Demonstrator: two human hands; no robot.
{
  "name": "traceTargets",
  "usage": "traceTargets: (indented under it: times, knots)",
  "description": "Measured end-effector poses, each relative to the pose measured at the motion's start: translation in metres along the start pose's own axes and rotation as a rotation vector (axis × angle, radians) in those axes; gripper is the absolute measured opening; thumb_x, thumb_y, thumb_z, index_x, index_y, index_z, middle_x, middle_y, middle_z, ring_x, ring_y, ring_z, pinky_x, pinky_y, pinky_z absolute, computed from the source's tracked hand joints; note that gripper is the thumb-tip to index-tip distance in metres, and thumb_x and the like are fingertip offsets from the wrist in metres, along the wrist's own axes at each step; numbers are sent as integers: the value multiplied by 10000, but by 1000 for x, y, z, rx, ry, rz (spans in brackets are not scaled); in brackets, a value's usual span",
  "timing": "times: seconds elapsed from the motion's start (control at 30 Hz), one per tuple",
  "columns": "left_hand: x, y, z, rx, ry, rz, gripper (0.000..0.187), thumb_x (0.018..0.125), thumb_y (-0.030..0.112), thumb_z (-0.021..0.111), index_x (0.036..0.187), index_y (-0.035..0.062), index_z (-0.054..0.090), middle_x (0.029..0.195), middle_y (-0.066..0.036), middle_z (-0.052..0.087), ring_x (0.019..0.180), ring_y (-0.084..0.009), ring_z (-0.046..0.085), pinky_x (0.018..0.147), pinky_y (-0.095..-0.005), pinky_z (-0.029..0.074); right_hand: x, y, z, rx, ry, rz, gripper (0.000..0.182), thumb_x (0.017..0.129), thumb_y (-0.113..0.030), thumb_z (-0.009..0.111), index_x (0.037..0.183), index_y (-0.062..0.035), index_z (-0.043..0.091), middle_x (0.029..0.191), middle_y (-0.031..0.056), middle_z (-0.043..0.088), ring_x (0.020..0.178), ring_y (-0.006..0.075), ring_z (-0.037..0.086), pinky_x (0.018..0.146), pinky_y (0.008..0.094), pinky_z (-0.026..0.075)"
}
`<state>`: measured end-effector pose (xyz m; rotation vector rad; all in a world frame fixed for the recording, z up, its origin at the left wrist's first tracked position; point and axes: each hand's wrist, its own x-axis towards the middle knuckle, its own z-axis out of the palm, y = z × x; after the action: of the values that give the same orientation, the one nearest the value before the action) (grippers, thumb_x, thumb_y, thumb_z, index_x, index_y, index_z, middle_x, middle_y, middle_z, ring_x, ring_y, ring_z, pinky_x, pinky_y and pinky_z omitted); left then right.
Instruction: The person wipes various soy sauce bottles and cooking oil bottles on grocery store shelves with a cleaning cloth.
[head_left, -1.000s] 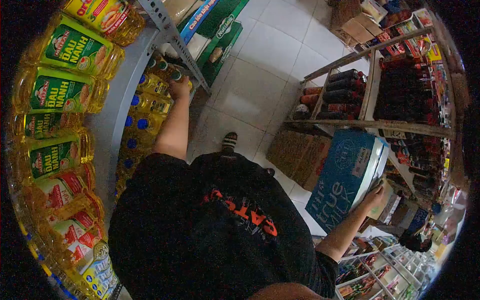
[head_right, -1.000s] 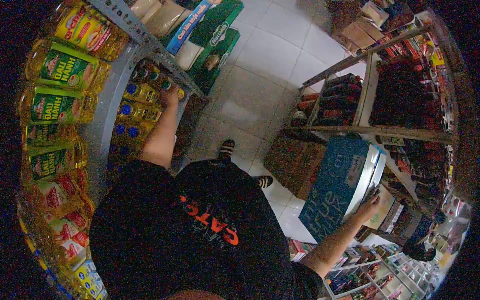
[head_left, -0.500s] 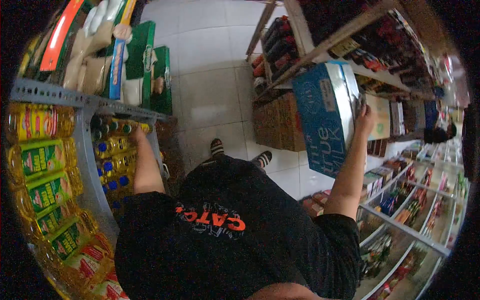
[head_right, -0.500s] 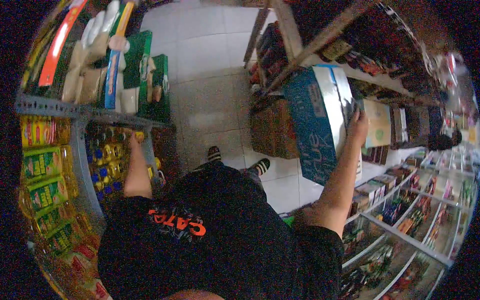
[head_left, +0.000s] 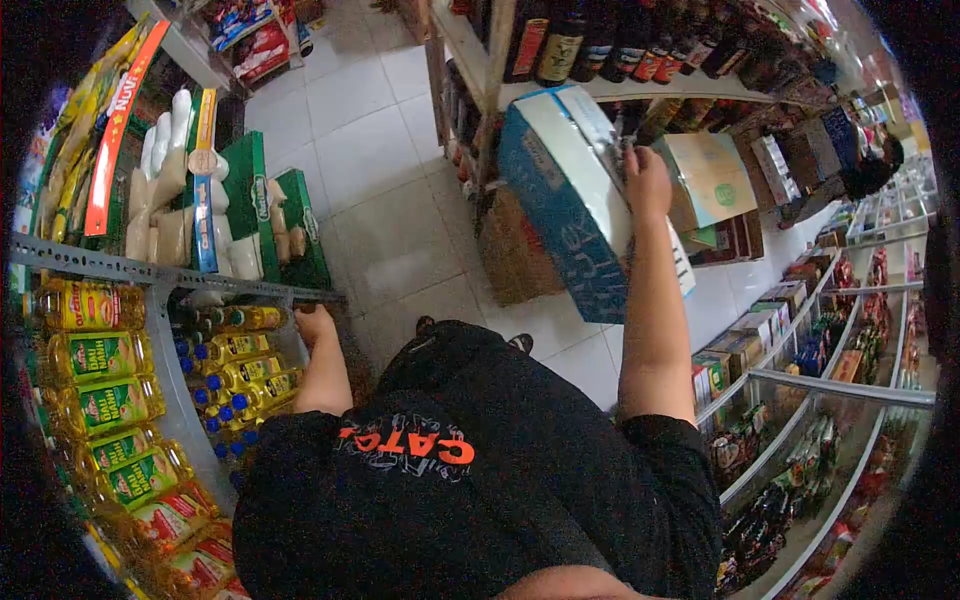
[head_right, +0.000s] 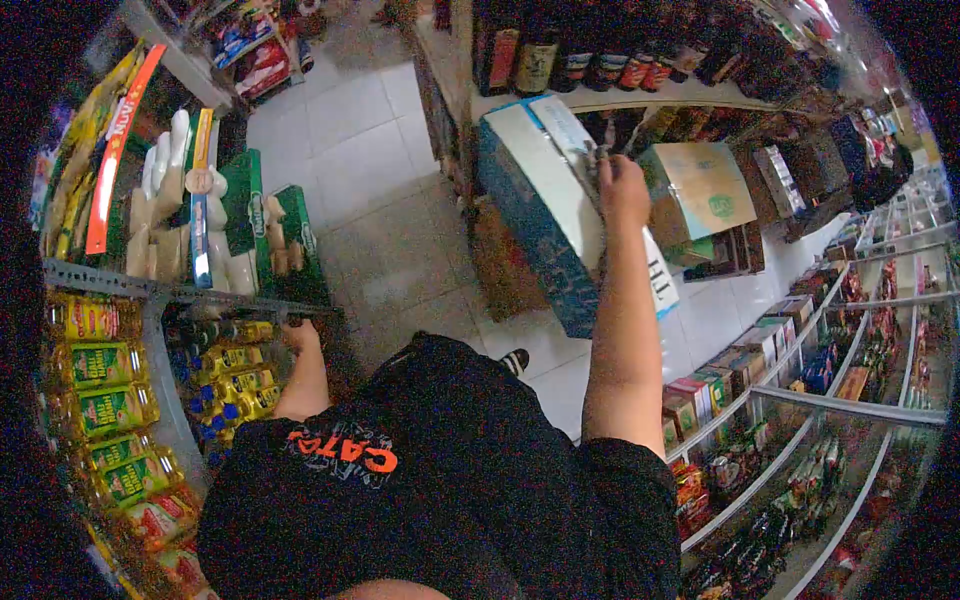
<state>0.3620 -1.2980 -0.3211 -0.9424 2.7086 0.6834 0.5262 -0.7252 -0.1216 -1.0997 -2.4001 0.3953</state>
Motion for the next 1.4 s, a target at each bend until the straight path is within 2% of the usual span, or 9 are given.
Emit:
traceTargets:
  times: [0.17,0.43,0.57,0.63,0.83,1.13,1.27,1.37,1.4]
  knots:
    - [-29,7,64,14,122,445,462,736,191,625,1148,36,484,1153,-193,483,1094,-342,444,904,-436,376,-3,-3,-6,48,23,-49,302,846,-352,493,985,-94,566,989,147,561,894,339,548,739,426,445]
    - [-106,86,121,-636,-199,588,506,737,117,635,1197,33,443,1143,-171,504,939,-261,556,803,-359,446,-6,-8,-12,35,13,-84,277,859,-329,479,975,-93,566,986,133,561,886,342,546,727,424,447]
    - [-125,155,106,-515,-252,717,514,746,149,638,1204,37,435,1144,-153,506,949,-235,548,800,-335,451,-5,-13,-13,41,26,-105,302,860,-341,485,968,-72,571,991,134,564,891,341,541,728,413,446]
    - [-112,190,125,-673,-368,683,513,749,165,639,1204,42,436,1125,-156,509,944,-243,547,803,-346,451,-1,-13,-13,40,-40,-70,314,860,-324,498,998,-52,576,1008,136,567,909,332,543,767,392,441]
    - [-92,311,132,-474,-445,841,541,748,226,666,1202,43,437,1099,-170,506,959,-281,540,823,-377,445,3,15,5,243,-82,-71,269,855,-212,529,1011,4,564,987,149,571,925,293,547,812,351,424]
    - [-25,458,212,-209,-468,1284,558,767,244,622,1245,54,406,1172,-239,446,1008,-380,510,837,-460,434,2,4,3,169,-13,-40,190,835,-116,524,951,28,565,920,154,570,864,272,546,772,324,425]
    - [-29,494,220,49,-554,1389,473,789,195,556,1232,97,421,1038,-231,546,950,-401,538,791,-479,451,4,-9,-2,177,-63,56,183,831,-94,520,961,29,561,918,149,570,845,262,550,767,319,433]
    - [-59,503,143,48,-672,1386,375,817,202,504,1175,95,474,960,-228,574,928,-395,547,780,-472,460,2,2,1,170,-56,62,181,834,-98,520,959,26,562,917,145,568,837,256,549,757,313,435]
    - [-52,507,180,134,-620,1420,305,840,212,461,1107,78,523,978,-227,569,938,-386,549,772,-468,466,2,5,4,189,-46,78,172,834,-100,521,945,22,568,912,138,573,832,249,549,746,310,436]
